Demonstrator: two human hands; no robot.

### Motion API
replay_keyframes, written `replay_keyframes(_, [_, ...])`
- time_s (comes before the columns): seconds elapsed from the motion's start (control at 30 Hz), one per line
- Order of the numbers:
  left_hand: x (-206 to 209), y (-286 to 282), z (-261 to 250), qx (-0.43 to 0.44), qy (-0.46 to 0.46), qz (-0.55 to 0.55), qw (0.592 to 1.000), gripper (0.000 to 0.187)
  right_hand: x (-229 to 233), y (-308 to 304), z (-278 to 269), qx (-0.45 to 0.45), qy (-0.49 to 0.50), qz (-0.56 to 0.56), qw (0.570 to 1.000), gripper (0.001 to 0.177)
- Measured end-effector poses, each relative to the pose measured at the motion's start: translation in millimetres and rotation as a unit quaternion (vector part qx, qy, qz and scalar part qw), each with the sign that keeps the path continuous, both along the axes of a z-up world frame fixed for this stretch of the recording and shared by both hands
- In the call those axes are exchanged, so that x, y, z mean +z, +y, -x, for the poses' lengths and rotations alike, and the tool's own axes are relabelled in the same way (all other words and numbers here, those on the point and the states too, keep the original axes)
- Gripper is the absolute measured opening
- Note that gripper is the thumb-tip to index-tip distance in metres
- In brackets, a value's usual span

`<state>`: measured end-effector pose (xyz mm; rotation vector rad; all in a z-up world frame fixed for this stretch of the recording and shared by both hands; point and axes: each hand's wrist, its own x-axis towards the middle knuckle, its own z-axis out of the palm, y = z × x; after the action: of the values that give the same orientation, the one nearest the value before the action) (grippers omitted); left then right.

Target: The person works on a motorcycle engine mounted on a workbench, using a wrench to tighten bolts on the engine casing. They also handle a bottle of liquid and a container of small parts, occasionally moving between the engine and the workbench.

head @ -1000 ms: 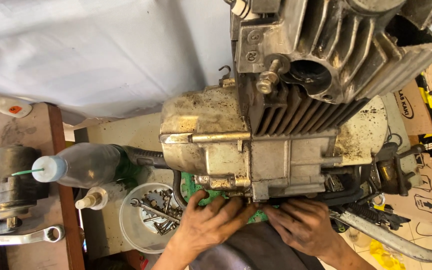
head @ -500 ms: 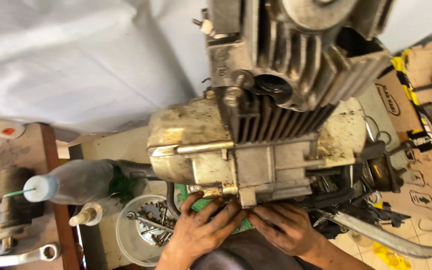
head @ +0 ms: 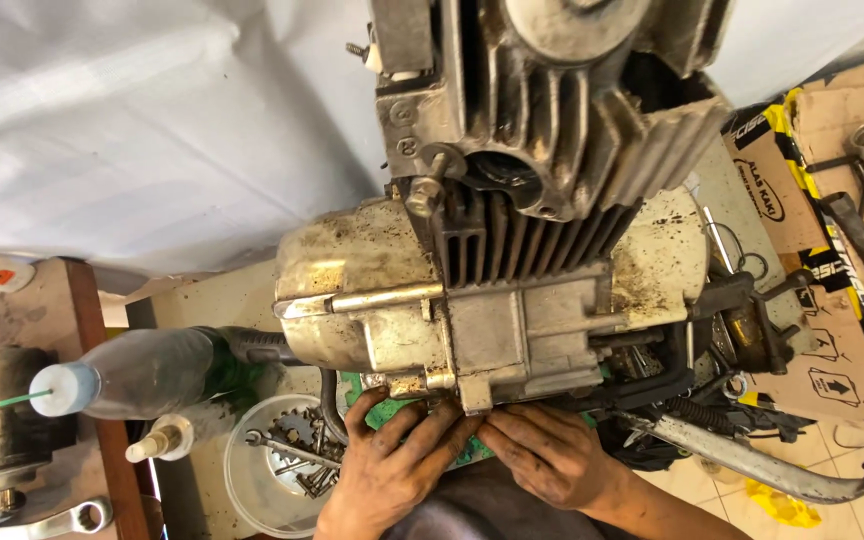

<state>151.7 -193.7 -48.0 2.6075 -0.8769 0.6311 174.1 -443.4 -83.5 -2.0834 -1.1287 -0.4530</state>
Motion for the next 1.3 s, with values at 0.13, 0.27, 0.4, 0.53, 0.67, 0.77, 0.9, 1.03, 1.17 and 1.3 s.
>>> replay_keyframes(0.13, [1, -6, 0, 0.003, 0.005, 0.002, 1.000, 0.041, 0, -2, 4, -0.039, -0.031, 0.032, 0.998, 0.032])
replay_keyframes(0.27, [-5, -9, -1, 0.011, 0.006, 0.017, 1.000, 0.043, 17, -2, -4, -0.009, -0.031, 0.047, 0.998, 0.032])
replay_keyframes(0.4, [-10, -11, 2, 0.020, -0.004, 0.025, 0.999, 0.042, 28, 0, -8, 0.023, -0.034, 0.053, 0.998, 0.029])
replay_keyframes(0.53, [-2, -8, -3, 0.011, 0.001, 0.019, 1.000, 0.046, 32, 5, -16, 0.035, -0.058, 0.060, 0.996, 0.029])
replay_keyframes(0.67, [-7, -11, 13, 0.000, 0.034, 0.029, 0.999, 0.048, 30, 3, 1, 0.051, -0.096, 0.051, 0.993, 0.023])
replay_keyframes(0.77, [-4, -9, 0, 0.010, 0.003, 0.035, 0.999, 0.049, 31, 8, -13, 0.060, -0.132, 0.042, 0.988, 0.021])
replay_keyframes(0.9, [3, -9, 2, 0.009, 0.020, 0.050, 0.999, 0.045, 32, 12, -8, 0.071, -0.133, 0.077, 0.986, 0.022])
replay_keyframes(1.03, [-2, -8, 0, 0.021, -0.001, 0.055, 0.998, 0.040, 22, 13, -12, 0.092, -0.130, 0.054, 0.986, 0.016])
replay_keyframes(1.17, [-2, -9, 0, 0.012, 0.006, 0.053, 0.998, 0.042, -12, 5, 1, 0.067, -0.120, -0.008, 0.991, 0.018])
replay_keyframes(1.3, [-2, -8, -1, 0.008, 0.005, 0.057, 0.998, 0.041, 7, 9, 4, -0.002, -0.089, 0.015, 0.996, 0.024])
